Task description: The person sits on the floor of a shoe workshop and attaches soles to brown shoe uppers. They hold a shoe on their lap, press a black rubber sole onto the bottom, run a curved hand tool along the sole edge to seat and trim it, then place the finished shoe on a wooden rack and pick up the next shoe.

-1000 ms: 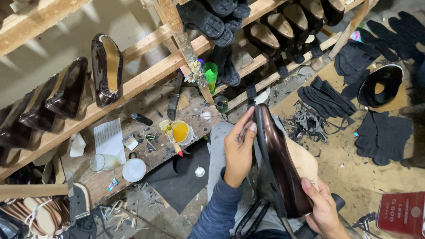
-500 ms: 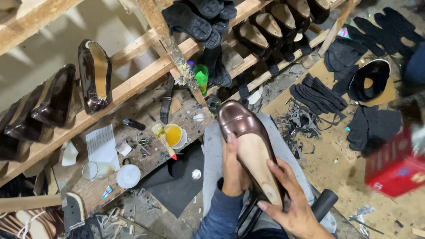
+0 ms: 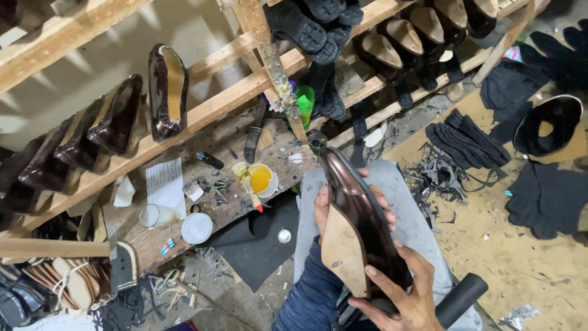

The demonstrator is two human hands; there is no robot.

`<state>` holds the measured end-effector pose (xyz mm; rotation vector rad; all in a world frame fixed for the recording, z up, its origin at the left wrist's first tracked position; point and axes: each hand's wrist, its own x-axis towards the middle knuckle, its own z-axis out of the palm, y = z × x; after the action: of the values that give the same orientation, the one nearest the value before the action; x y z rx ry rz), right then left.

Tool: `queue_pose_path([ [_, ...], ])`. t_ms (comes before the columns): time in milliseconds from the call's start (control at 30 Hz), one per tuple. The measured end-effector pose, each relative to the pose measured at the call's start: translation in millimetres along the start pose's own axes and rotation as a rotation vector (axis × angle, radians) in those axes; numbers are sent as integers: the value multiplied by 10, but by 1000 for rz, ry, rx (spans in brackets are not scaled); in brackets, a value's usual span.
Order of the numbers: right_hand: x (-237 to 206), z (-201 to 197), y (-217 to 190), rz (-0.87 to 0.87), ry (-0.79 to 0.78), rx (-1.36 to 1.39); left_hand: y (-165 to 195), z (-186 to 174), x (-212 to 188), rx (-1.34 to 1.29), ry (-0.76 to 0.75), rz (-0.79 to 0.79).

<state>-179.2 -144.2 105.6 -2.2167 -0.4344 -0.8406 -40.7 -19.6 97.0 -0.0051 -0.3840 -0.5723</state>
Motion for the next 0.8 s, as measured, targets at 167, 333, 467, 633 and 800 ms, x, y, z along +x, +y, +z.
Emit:
queue_pose_path([
  [167, 84, -85, -29, 32, -1, 60, -14, -129, 12, -53, 48, 16],
  [333, 212, -241, 7, 270, -80, 397, 38, -185, -13, -114, 196, -51],
  [467, 296, -229, 98, 399, -288, 87, 9, -107, -36, 20, 141, -86],
  [633, 267, -124, 182, 582, -284, 130, -39, 47, -56, 431, 240, 30],
  [800, 155, -52, 257, 492, -143, 178, -61, 227, -5, 727, 266, 134],
])
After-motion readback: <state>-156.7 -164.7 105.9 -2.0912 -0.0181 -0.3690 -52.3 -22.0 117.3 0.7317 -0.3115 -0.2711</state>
